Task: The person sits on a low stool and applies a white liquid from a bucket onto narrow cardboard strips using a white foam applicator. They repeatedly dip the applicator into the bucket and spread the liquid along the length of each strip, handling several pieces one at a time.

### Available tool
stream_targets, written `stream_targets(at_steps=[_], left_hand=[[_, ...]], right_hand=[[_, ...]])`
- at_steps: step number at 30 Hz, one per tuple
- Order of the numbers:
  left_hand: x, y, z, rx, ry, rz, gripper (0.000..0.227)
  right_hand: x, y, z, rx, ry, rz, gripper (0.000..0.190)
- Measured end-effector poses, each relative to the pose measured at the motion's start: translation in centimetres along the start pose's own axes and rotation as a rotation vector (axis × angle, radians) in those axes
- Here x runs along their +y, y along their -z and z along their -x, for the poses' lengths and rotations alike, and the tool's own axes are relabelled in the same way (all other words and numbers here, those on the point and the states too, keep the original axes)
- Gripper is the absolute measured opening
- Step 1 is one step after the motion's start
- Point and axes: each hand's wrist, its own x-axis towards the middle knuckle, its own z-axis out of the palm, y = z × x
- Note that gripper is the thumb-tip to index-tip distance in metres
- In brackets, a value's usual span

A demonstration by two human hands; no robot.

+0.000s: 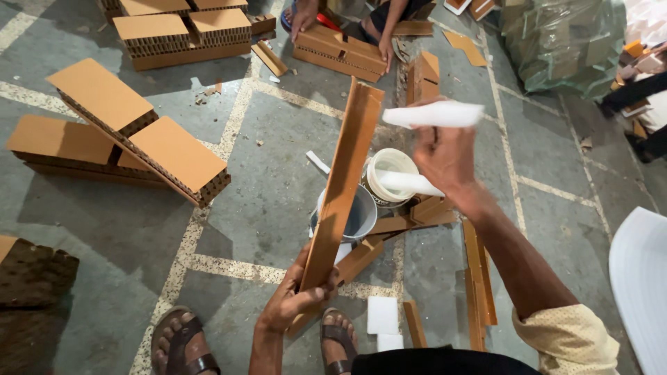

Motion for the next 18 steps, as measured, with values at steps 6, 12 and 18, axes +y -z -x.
stream_targets(at_steps=[6,12,18], left_hand=[[0.9,-1.1,-0.1,-0.021,0.034,0.035,0.098],[1.3,-2.0,0.1,-0.044,0.037,0.049,0.1],[0.8,-1.5,0.2,-0.076,0.004,0.065,0.098]], right_hand=[[-1.6,1.4,-0.8,0.109,-0.13,-0.577,0.012],[-3.4,0.1,-2.1,0.002,-0.09,-0.389,0.011],[-3.1,-2.0,-0.6,-0.147,-0.178,-0.338,0.012]])
